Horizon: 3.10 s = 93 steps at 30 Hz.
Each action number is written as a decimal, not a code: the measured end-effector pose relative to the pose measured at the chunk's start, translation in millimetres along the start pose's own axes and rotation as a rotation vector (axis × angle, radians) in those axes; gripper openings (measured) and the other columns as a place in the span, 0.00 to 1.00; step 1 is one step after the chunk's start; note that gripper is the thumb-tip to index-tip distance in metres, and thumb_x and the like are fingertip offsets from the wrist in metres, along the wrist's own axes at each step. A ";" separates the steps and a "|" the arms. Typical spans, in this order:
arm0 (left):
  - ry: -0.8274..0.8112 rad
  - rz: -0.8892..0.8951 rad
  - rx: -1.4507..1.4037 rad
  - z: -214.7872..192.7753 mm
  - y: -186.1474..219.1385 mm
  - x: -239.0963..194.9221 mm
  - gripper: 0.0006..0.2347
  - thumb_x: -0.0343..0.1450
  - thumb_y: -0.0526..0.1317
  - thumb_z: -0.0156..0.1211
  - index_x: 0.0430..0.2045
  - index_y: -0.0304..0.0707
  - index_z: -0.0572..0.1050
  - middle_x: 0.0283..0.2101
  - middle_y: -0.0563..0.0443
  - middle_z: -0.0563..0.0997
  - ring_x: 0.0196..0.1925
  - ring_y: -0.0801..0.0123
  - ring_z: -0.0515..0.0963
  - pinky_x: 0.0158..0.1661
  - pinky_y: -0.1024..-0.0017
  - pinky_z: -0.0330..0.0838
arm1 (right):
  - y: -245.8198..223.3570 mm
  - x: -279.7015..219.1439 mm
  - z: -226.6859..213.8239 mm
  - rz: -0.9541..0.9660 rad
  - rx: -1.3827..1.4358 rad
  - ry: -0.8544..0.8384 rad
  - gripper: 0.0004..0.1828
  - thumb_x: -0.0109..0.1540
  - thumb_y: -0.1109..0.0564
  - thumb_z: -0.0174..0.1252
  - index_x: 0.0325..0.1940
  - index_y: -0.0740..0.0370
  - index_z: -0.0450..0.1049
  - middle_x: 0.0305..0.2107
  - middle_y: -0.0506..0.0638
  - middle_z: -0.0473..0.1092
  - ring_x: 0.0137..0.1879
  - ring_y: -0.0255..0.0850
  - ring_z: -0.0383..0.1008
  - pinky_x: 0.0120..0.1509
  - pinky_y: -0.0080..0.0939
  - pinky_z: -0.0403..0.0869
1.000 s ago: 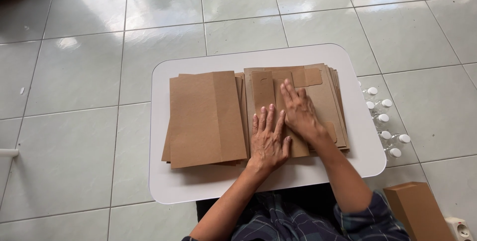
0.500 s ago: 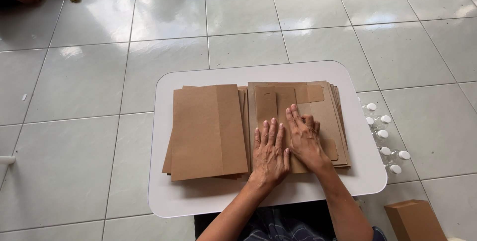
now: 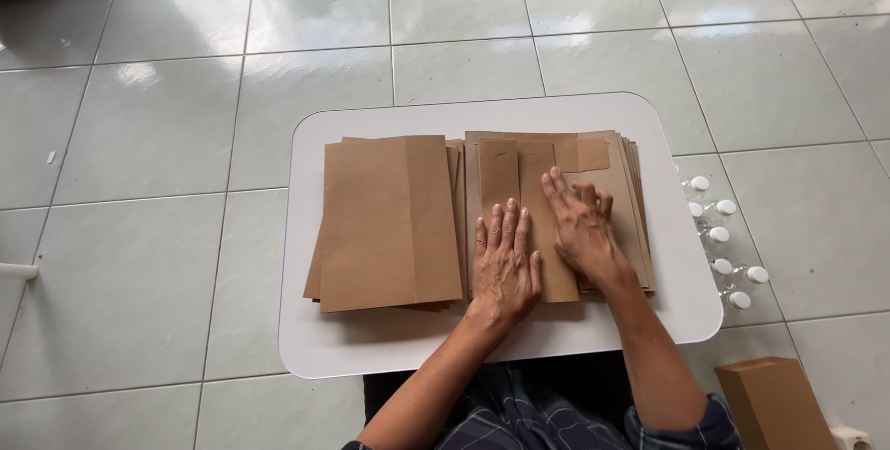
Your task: The person folds flat cardboard pieces into rectangular boxes by hand. They fold side flaps, tuck tabs into slots, and close the boxes. One completed box is placed on the floor, and the person continues folding another box from the stack.
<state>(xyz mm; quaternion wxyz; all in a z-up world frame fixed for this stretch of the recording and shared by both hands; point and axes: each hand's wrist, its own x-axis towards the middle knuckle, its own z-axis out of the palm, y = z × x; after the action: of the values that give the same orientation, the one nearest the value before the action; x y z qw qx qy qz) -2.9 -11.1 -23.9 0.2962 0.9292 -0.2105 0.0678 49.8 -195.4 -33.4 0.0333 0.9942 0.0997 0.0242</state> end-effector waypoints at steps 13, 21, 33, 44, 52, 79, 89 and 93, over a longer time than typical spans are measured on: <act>-0.020 -0.027 0.028 -5.3 3.7 -1.4 0.28 0.74 0.45 0.41 0.72 0.35 0.55 0.77 0.36 0.53 0.79 0.46 0.47 0.72 0.46 0.31 | -35.8 -123.8 -16.1 -0.001 -0.031 0.136 0.33 0.67 0.54 0.41 0.79 0.46 0.55 0.75 0.43 0.56 0.64 0.41 0.59 0.63 0.49 0.49; -0.085 -0.019 0.033 -14.8 6.2 2.3 0.29 0.75 0.47 0.39 0.72 0.34 0.55 0.77 0.35 0.52 0.79 0.42 0.47 0.73 0.45 0.32 | 1.4 -5.7 -0.5 0.026 0.029 -0.033 0.32 0.69 0.53 0.43 0.79 0.47 0.57 0.74 0.44 0.58 0.70 0.50 0.57 0.65 0.59 0.55; -0.031 -0.028 -0.008 -7.5 2.6 2.8 0.28 0.74 0.46 0.40 0.71 0.33 0.56 0.76 0.34 0.54 0.78 0.42 0.49 0.72 0.45 0.33 | -4.6 3.4 8.0 0.073 0.163 -0.035 0.34 0.67 0.57 0.42 0.81 0.48 0.53 0.77 0.45 0.52 0.67 0.54 0.58 0.64 0.62 0.52; 0.023 -0.032 0.021 -4.6 4.1 3.1 0.29 0.72 0.45 0.46 0.70 0.34 0.58 0.75 0.35 0.57 0.78 0.44 0.52 0.72 0.45 0.36 | -48.5 -128.0 -24.9 -0.003 0.061 0.146 0.33 0.68 0.46 0.44 0.79 0.50 0.56 0.74 0.47 0.57 0.67 0.45 0.57 0.66 0.53 0.45; 0.100 -0.004 -0.048 -44.7 20.2 -7.4 0.35 0.67 0.53 0.60 0.69 0.33 0.61 0.70 0.28 0.64 0.72 0.32 0.62 0.67 0.41 0.57 | -37.8 -130.3 -37.8 0.017 0.316 0.261 0.41 0.53 0.45 0.69 0.71 0.46 0.70 0.64 0.42 0.71 0.57 0.39 0.70 0.62 0.42 0.60; 0.151 -0.137 0.473 -74.2 -20.1 -42.8 0.25 0.59 0.33 0.74 0.54 0.45 0.80 0.74 0.34 0.60 0.76 0.37 0.54 0.71 0.48 0.46 | -29.2 -113.2 -36.0 0.294 0.130 0.506 0.17 0.68 0.55 0.59 0.61 0.53 0.80 0.50 0.47 0.71 0.54 0.43 0.66 0.56 0.46 0.58; 0.030 -0.091 0.204 -75.4 -23.6 -44.7 0.26 0.66 0.50 0.67 0.57 0.38 0.75 0.68 0.30 0.67 0.73 0.33 0.60 0.68 0.40 0.51 | -28.4 -108.1 -43.3 0.260 0.353 0.460 0.17 0.71 0.49 0.53 0.58 0.55 0.80 0.47 0.47 0.66 0.51 0.45 0.62 0.54 0.46 0.59; -0.009 -0.110 0.103 -79.7 -23.5 -41.5 0.39 0.54 0.62 0.75 0.56 0.38 0.74 0.68 0.30 0.65 0.74 0.28 0.56 0.68 0.33 0.47 | -39.1 -97.1 -58.6 0.214 0.405 0.393 0.25 0.63 0.33 0.60 0.51 0.52 0.83 0.48 0.48 0.62 0.53 0.46 0.56 0.57 0.51 0.55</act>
<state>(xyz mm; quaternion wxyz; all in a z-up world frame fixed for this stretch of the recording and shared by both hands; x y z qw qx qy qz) -30.3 66.9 18.5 0.2504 0.9536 -0.1568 0.0581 -56.3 -172.9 18.1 -0.1883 0.9617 0.0017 0.1993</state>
